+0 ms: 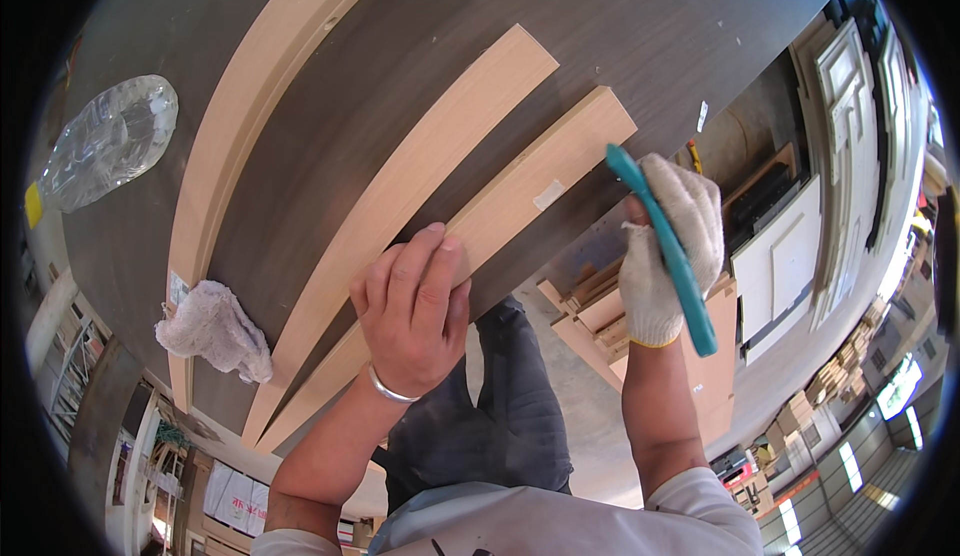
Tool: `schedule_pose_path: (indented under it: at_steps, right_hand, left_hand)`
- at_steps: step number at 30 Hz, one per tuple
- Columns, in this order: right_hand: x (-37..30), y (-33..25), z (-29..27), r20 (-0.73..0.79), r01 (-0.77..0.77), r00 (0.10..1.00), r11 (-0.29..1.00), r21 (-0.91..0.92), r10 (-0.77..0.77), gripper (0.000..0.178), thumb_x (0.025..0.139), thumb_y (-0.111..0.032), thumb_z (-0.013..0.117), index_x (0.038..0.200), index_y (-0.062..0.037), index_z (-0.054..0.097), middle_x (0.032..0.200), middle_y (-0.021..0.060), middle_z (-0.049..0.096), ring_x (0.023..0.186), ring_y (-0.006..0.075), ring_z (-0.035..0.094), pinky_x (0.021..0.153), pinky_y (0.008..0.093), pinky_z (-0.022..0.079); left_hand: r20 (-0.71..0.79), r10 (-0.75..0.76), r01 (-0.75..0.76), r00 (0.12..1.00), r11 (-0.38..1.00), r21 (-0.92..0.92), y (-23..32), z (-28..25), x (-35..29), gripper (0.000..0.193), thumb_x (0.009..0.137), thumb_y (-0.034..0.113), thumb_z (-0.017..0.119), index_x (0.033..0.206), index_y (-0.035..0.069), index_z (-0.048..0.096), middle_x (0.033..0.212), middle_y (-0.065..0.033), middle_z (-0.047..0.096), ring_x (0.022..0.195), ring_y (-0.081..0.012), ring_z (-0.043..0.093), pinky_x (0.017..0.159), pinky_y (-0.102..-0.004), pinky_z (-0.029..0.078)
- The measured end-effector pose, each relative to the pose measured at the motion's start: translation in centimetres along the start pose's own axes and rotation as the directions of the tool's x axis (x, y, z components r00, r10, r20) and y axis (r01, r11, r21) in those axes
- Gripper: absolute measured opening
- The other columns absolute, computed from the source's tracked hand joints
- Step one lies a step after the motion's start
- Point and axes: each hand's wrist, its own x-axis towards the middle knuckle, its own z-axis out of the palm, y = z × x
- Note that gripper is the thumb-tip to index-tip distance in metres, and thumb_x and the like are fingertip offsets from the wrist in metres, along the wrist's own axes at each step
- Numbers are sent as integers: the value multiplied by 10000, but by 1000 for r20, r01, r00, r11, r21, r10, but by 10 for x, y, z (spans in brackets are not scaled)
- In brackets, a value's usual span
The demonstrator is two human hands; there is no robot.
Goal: The person scrapes the edges of several wooden strips on a workbench using a handheld scraper. They wipe the strips with a cloth, apply tape, and continue scraping along the edges to remove material.
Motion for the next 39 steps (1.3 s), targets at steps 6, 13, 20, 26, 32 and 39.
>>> schedule_pose_path:
  at_steps: [6,13,20,26,32,39]
  right_hand:
    - [-5,-3,6,24,-10,1000,1000,-6,10,393,790,-36,885,1169,-54,785,1056,113,791,961,299,722,876,420,569]
    - [-2,2,6,-55,-108,993,993,-52,106,357,846,-53,875,1191,-46,783,1081,124,783,973,299,713,884,423,574]
    - [-6,-9,0,136,59,989,998,7,-60,277,901,-49,854,1169,-46,787,1111,143,788,1016,320,729,906,415,583]
    - [0,1,6,-47,-80,996,997,-15,80,307,904,-101,868,1196,-51,785,1081,131,788,959,312,722,873,426,571]
    - [-10,-12,3,122,68,990,998,-16,-65,330,879,-19,864,1196,-44,778,1090,132,786,985,323,734,903,429,588]
    - [-6,1,9,-18,-30,999,997,-69,29,330,877,-59,867,1198,-42,791,1104,139,785,985,306,723,885,423,580]
  left_hand:
    - [23,-8,8,1000,1000,-8,0,-1,-1,572,829,28,797,1388,23,676,1380,-159,709,1165,-345,640,1025,-454,417]
    - [-20,10,-9,1000,1000,27,0,0,2,584,779,21,807,1352,35,693,1335,-124,731,1081,-301,672,943,-416,425]
    - [-26,12,-11,1000,1000,21,0,0,3,591,776,18,808,1355,37,691,1334,-124,730,1083,-298,673,941,-418,423]
    - [-28,11,-11,1000,1000,25,0,0,2,593,781,17,809,1361,41,688,1328,-125,731,1078,-297,673,939,-416,425]
    - [-29,12,-12,1000,1000,21,0,0,3,597,782,18,809,1366,42,685,1332,-125,729,1076,-296,673,939,-417,425]
    - [-27,10,-10,1000,1000,21,0,0,3,590,779,18,808,1357,39,690,1327,-125,730,1080,-296,672,942,-416,425]
